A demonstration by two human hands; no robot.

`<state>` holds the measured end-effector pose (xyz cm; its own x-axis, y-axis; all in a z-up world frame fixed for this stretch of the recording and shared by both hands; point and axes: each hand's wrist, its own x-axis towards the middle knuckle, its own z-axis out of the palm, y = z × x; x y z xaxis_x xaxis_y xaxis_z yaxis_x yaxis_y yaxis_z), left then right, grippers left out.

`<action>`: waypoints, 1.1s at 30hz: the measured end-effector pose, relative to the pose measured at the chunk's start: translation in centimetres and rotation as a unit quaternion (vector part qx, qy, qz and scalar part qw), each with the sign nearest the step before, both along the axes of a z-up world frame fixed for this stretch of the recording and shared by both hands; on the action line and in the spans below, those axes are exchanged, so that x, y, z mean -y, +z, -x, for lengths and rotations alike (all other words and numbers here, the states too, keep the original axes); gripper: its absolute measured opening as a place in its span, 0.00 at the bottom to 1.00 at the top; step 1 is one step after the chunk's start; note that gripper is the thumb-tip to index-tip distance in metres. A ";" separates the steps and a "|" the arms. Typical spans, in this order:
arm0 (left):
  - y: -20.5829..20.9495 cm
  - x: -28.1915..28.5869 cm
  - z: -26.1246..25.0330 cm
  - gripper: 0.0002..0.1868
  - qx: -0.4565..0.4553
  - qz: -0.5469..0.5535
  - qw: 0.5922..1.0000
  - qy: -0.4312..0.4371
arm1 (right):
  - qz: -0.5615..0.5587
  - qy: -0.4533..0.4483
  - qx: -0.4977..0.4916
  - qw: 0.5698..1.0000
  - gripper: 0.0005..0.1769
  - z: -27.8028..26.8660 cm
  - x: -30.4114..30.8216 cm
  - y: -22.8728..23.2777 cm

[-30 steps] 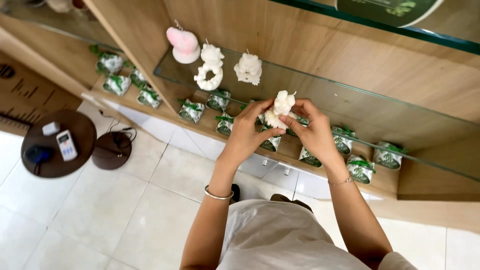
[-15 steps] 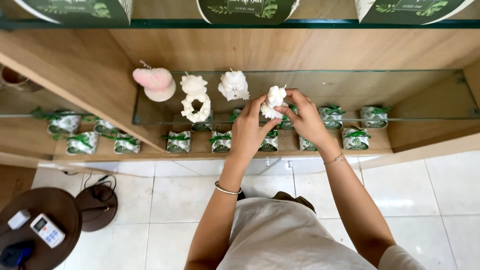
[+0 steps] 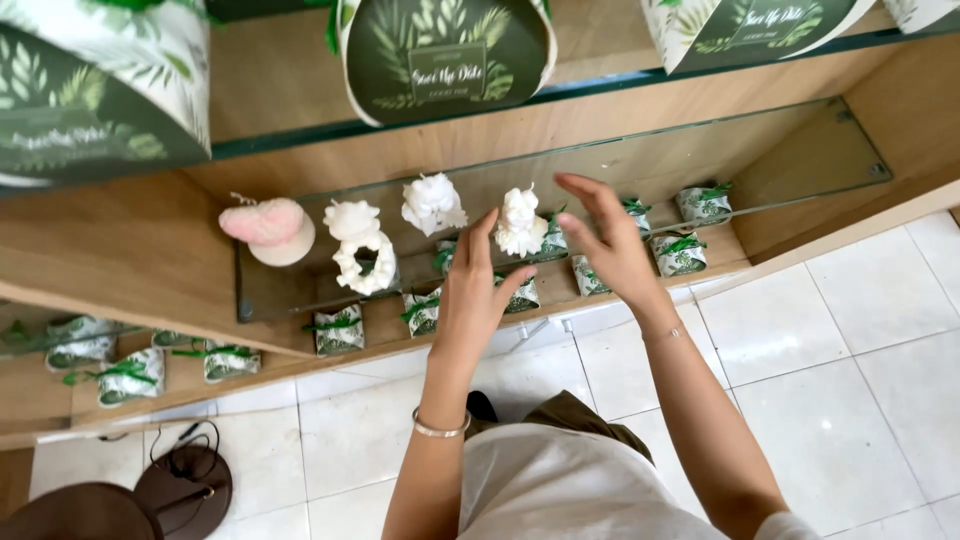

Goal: The recorder takes various decorative candles from a storage shelf and places them on a glass display shelf.

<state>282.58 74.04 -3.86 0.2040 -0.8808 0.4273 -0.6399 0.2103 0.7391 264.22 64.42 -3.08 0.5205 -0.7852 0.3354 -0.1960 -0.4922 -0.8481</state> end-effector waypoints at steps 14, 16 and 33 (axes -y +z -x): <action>4.5 -0.2 11.8 0.17 -0.121 0.128 0.970 -0.169 | -0.016 -0.288 0.194 0.938 0.12 13.8 -9.0 -0.6; 4.2 -0.2 15.2 0.16 -0.095 0.107 0.965 -0.218 | -0.038 -0.329 0.191 0.924 0.13 16.9 -10.1 -0.9; 0.9 1.1 50.9 0.13 -0.033 -0.065 0.879 -0.472 | -0.062 -0.638 0.060 0.765 0.12 48.9 -22.3 -1.3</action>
